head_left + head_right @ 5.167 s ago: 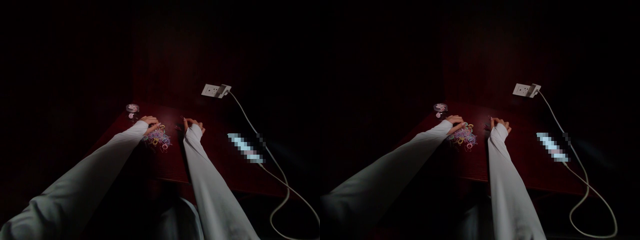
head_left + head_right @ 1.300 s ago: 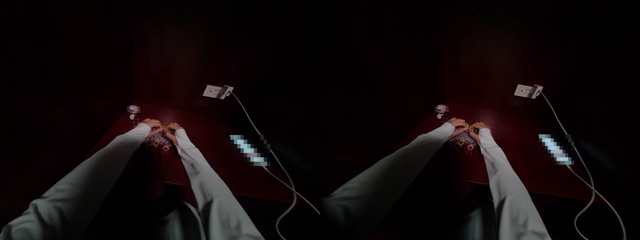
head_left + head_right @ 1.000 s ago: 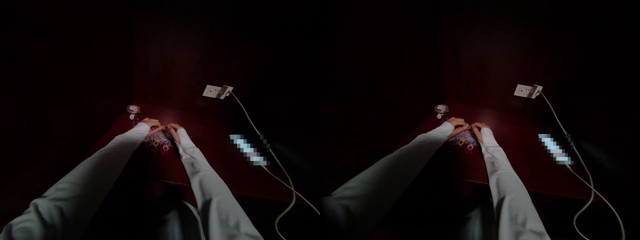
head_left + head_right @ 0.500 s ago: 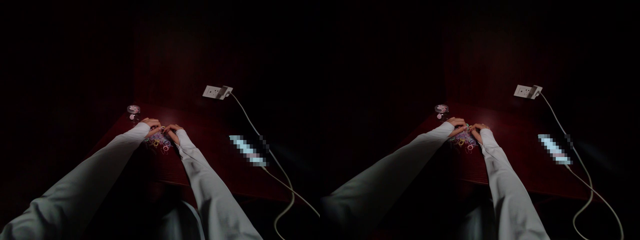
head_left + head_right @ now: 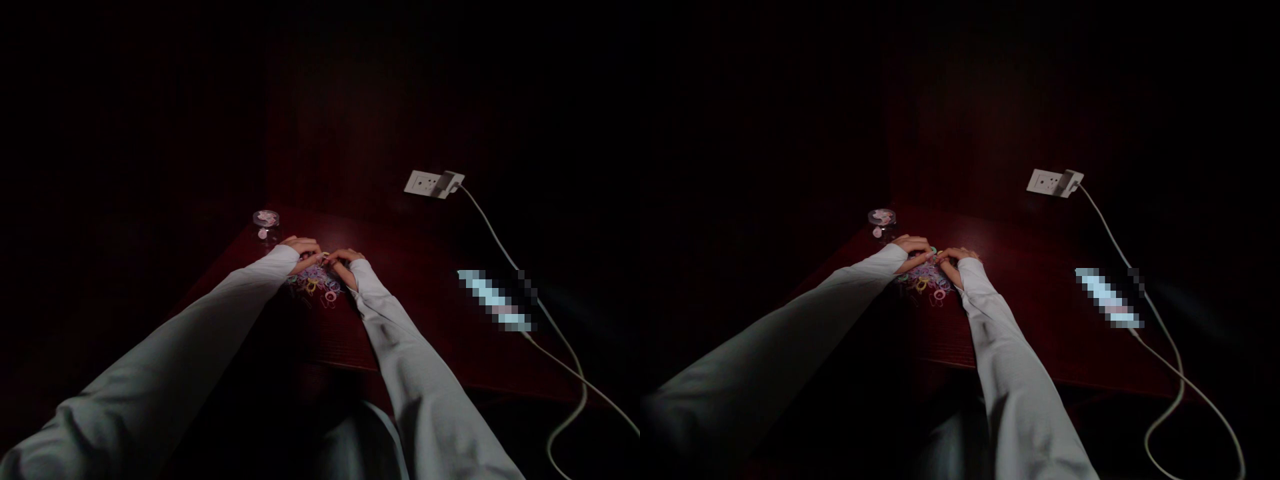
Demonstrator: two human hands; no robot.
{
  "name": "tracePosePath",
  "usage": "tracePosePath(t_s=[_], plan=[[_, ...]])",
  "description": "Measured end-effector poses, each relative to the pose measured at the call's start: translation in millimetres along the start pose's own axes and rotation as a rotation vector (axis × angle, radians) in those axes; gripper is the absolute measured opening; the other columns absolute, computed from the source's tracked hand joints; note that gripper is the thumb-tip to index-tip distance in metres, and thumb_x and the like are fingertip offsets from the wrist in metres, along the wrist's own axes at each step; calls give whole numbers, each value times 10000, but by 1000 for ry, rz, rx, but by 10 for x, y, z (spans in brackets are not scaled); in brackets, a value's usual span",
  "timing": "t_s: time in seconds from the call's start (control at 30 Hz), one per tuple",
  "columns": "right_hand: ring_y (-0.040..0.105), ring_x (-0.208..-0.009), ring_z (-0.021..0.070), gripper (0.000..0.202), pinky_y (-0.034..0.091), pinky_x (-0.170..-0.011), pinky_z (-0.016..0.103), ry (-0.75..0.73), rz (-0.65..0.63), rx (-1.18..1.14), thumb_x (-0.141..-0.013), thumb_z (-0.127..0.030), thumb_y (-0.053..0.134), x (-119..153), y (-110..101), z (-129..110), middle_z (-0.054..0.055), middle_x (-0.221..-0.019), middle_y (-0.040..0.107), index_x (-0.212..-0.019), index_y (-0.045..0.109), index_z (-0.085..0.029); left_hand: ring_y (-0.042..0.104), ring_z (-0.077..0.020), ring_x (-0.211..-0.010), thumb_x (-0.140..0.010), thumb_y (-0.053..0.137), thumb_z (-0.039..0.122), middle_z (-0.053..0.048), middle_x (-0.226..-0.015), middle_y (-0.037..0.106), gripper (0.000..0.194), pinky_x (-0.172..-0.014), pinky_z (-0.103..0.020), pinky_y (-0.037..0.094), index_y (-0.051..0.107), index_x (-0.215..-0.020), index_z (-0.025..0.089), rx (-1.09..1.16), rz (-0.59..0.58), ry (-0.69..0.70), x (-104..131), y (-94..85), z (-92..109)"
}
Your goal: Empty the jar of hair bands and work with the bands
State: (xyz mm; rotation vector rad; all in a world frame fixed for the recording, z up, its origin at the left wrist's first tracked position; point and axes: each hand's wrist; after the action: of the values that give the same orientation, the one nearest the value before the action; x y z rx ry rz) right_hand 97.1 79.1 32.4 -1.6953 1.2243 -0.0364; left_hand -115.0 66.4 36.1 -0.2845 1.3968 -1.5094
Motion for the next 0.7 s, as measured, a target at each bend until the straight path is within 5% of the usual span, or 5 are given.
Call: tracePosePath(t_s=[0.7], plan=[[643, -857, 204, 207, 444, -863, 329, -8, -55, 31, -887, -310, 586, -5, -37, 10, 26, -877, 766, -850, 782, -256, 625, -157, -874, -982, 491, 318, -13, -903, 689, 246, -809, -289, 379, 697, -910, 203, -68, -23, 31, -9, 47, -53]])
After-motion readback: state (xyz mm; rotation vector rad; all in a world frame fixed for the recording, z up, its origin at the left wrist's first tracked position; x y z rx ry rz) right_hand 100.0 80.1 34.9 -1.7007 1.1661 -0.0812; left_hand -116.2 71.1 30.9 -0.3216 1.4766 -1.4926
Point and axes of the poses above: each hand's wrist, its own x-axis away from the middle knuckle, its own y-axis out of the palm, z = x × y
